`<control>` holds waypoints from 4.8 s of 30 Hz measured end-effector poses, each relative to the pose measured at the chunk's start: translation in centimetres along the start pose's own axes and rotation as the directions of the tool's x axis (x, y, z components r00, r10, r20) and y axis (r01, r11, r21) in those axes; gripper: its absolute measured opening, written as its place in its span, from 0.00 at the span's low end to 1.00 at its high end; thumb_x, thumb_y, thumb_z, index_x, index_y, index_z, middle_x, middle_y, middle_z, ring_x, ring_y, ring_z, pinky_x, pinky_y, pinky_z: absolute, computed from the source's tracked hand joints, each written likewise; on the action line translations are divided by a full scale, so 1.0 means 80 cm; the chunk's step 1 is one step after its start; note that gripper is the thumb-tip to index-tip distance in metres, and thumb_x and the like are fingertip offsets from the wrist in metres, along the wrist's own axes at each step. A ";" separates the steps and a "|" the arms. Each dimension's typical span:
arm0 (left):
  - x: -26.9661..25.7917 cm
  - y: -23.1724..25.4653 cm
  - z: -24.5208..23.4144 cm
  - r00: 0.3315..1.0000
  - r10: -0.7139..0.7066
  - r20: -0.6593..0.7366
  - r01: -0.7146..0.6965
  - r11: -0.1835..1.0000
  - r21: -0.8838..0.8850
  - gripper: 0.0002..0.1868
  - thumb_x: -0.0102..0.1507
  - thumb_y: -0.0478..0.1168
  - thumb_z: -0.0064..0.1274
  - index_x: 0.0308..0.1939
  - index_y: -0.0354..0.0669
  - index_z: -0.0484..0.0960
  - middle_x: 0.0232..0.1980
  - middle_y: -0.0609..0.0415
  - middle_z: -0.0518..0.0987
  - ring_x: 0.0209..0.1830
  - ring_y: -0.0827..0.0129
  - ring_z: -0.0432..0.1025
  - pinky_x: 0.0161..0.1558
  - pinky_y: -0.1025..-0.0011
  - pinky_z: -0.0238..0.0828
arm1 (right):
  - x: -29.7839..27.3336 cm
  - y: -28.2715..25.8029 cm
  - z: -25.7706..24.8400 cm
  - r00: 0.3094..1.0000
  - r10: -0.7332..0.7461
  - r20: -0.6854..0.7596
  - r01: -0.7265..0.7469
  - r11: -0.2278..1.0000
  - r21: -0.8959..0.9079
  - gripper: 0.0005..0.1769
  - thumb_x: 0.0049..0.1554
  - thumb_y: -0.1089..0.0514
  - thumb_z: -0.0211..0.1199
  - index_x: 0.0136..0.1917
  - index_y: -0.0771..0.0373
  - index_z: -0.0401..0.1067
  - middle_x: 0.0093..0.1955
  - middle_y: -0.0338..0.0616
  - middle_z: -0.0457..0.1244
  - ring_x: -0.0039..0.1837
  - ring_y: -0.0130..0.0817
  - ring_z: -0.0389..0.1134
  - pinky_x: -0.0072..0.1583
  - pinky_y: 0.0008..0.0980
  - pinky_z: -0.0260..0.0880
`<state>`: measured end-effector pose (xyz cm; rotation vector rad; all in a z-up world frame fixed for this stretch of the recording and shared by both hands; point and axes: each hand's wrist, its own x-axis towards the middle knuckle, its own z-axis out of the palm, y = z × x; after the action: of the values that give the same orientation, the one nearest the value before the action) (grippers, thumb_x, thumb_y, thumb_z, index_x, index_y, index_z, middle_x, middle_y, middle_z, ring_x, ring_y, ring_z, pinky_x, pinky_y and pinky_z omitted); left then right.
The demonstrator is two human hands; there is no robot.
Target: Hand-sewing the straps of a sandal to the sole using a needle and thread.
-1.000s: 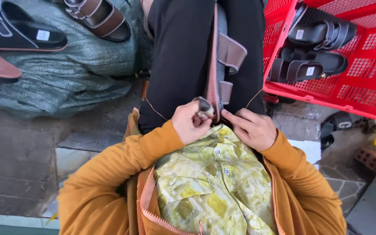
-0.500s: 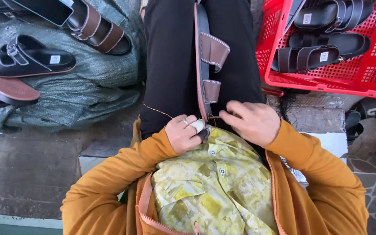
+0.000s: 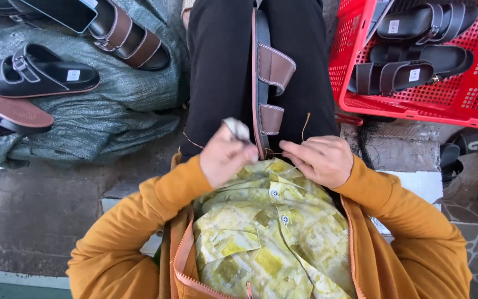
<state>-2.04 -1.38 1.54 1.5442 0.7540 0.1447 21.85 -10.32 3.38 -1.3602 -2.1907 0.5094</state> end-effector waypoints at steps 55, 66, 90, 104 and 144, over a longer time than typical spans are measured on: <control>0.024 -0.063 0.061 0.969 -0.011 -0.246 -0.113 0.867 -0.485 0.22 0.52 0.30 0.61 0.48 0.41 0.72 0.29 0.54 0.78 0.16 0.73 0.72 0.17 0.80 0.67 | 0.011 -0.014 0.033 0.977 0.119 -0.176 -0.105 0.991 0.085 0.12 0.50 0.63 0.68 0.50 0.64 0.77 0.43 0.47 0.68 0.41 0.42 0.71 0.43 0.35 0.72; 0.025 -0.034 0.078 0.680 0.700 -0.220 -0.451 0.636 0.626 0.11 0.64 0.43 0.43 0.30 0.42 0.74 0.30 0.51 0.66 0.31 0.56 0.68 0.28 0.64 0.67 | 0.001 0.003 -0.067 0.917 0.118 0.381 -0.032 0.974 -0.223 0.22 0.53 0.55 0.49 0.62 0.41 0.64 0.62 0.40 0.54 0.33 0.44 0.68 0.37 0.42 0.73; 0.014 0.009 0.041 0.469 0.861 -0.196 -0.573 0.465 0.674 0.12 0.60 0.34 0.54 0.22 0.40 0.72 0.27 0.51 0.65 0.19 0.61 0.65 0.21 0.68 0.62 | 0.000 0.008 -0.007 0.997 -0.081 0.006 0.077 0.928 -0.363 0.12 0.51 0.60 0.55 0.50 0.52 0.70 0.41 0.35 0.57 0.30 0.29 0.59 0.34 0.27 0.63; -0.017 -0.019 0.016 0.970 0.196 -0.146 0.014 0.551 0.834 0.29 0.61 0.66 0.44 0.33 0.41 0.75 0.37 0.44 0.65 0.30 0.51 0.67 0.23 0.59 0.67 | 0.008 0.000 -0.014 0.973 0.139 0.182 -0.183 0.950 0.252 0.30 0.57 0.45 0.58 0.68 0.60 0.58 0.66 0.47 0.55 0.64 0.37 0.64 0.45 0.29 0.73; 0.043 -0.030 0.009 0.733 0.580 -0.356 -0.399 0.790 0.465 0.28 0.53 0.56 0.62 0.44 0.37 0.75 0.45 0.43 0.69 0.45 0.50 0.73 0.41 0.63 0.76 | 0.013 0.022 0.055 0.998 -0.056 -0.022 0.053 0.989 -0.138 0.11 0.58 0.60 0.45 0.48 0.63 0.69 0.37 0.42 0.55 0.34 0.40 0.63 0.34 0.36 0.66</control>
<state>0.09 -0.34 -2.00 2.0824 0.7536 0.8744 20.10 -8.89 -0.86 -1.3642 -2.2710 0.3247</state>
